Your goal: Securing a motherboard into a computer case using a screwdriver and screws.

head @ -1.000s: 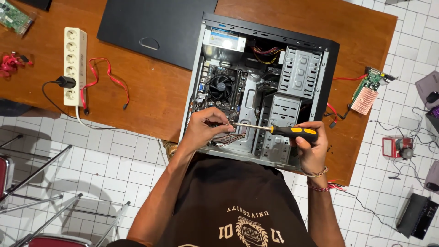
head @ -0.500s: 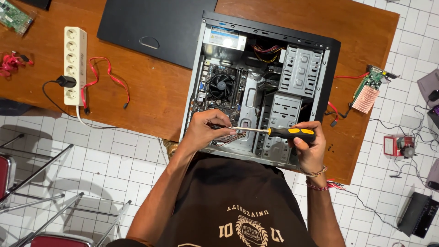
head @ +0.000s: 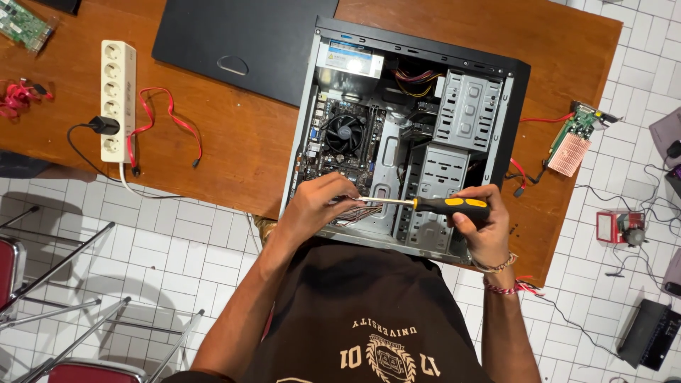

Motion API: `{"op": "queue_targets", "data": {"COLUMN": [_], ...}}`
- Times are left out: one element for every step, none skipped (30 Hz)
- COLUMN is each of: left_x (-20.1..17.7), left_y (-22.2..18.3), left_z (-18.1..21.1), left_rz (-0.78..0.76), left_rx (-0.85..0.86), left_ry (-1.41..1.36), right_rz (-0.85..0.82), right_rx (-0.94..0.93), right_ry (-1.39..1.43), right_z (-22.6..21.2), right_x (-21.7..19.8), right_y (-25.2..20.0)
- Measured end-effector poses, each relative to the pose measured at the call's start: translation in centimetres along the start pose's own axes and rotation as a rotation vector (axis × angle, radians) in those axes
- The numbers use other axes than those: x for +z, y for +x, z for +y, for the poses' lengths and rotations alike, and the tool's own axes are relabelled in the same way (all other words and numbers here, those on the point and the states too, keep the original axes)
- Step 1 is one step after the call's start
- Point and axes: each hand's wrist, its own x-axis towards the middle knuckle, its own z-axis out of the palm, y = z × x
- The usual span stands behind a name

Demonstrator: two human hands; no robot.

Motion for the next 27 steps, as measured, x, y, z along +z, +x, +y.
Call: {"op": "queue_targets", "data": {"left_x": [0.0, 0.0, 0.0, 0.1, 0.2, 0.3, 0.4, 0.4, 0.5, 0.7, 0.9, 1.1, 1.1, 1.2, 1.4, 1.7, 2.0, 2.3, 3.0, 3.7, 4.4, 5.9, 7.3, 8.6, 10.4, 12.2, 14.1], "left_y": [-0.1, -0.2, -0.4, -0.5, -0.6, -0.8, -0.9, -0.9, -0.9, -0.9, -1.0, -1.2, -1.1, -1.1, -1.1, -1.5, -1.9, -2.3, -3.2, -4.2, -5.5, -5.6, -5.7, -5.9, -5.8, -5.7, -5.6], "left_z": [-0.1, -0.2, -0.3, -0.4, -0.5, -0.6, -0.7, -0.8, -0.8, -1.1, -1.4, -1.6, -1.2, -0.8, -0.4, -0.5, -0.6, -0.7, -1.5, -2.4, -3.1, -3.8, -4.5, -5.1, -6.6, -8.0, -9.5], "left_rz": [0.0, 0.006, 0.011, 0.013, 0.033, 0.053, 0.053, 0.063, 0.074, 0.074, 0.078, 0.082, 0.085, 0.106, 0.127, 0.13, 0.147, 0.163, 0.168, 0.032, -0.103, -0.093, -0.246, -0.399, -0.392, -0.397, -0.401], "left_rx": [0.0, 0.037, 0.074, 0.073, 0.08, 0.087, 0.086, 0.066, 0.047, 0.049, 0.022, -0.006, -0.007, -0.097, -0.187, -0.188, -0.316, -0.443, -0.444, -0.455, -0.472, -0.481, -0.353, -0.222, -0.23, -0.136, -0.039], "left_ry": [0.0, 0.075, 0.151, 0.152, 0.164, 0.176, 0.175, 0.16, 0.146, 0.144, 0.183, 0.223, 0.224, 0.209, 0.193, 0.193, 0.214, 0.235, 0.234, 0.391, 0.548, 0.549, 0.615, 0.677, 0.678, 0.671, 0.664], "right_rz": [-0.001, -0.009, -0.018, -0.02, -0.015, -0.01, -0.01, -0.01, -0.01, -0.008, 0.002, 0.013, 0.01, 0.011, 0.012, 0.009, -0.02, -0.048, -0.053, -0.106, -0.168, -0.181, -0.3, -0.419, -0.429, -0.521, -0.61], "right_rx": [0.0, 0.017, 0.034, 0.034, 0.073, 0.112, 0.113, 0.112, 0.11, 0.109, 0.107, 0.104, 0.104, 0.092, 0.081, 0.081, 0.059, 0.037, 0.035, 0.008, -0.018, -0.02, -0.103, -0.189, -0.191, -0.28, -0.37], "right_ry": [0.0, -0.024, -0.048, -0.047, -0.062, -0.078, -0.079, -0.089, -0.099, -0.1, -0.096, -0.092, -0.092, -0.102, -0.113, -0.114, -0.152, -0.191, -0.192, -0.319, -0.442, -0.44, -0.498, -0.553, -0.552, -0.549, -0.547], "right_z": [0.1, 0.1, 0.2, 0.0, -0.2, -0.4, -0.6, -0.8, -1.0, -0.3, 0.4, 1.1, 1.4, 1.7, 2.0, 1.6, 1.2, 0.7, 0.7, 0.6, 0.7, 0.8, 1.1, 1.3, 1.0, 0.7, 0.4], "right_x": [0.0, 0.1, 0.2, 0.4, 0.5, 0.7, 1.0, 1.2, 1.4, 1.3, 1.1, 1.1, 1.2, 1.4, 1.6, 2.1, 2.5, 3.0, 3.5, 4.1, 4.8, 5.9, 7.1, 8.3, 10.0, 11.7, 13.3], "right_y": [-0.1, -0.1, -0.1, 0.0, 0.0, -0.1, 0.0, 0.1, 0.2, 0.2, 0.2, 0.2, 0.6, 1.0, 1.3, 1.9, 2.7, 3.4, 4.3, 5.2, 6.0, 6.9, 7.7, 8.6, 9.4, 10.3, 11.1]}}
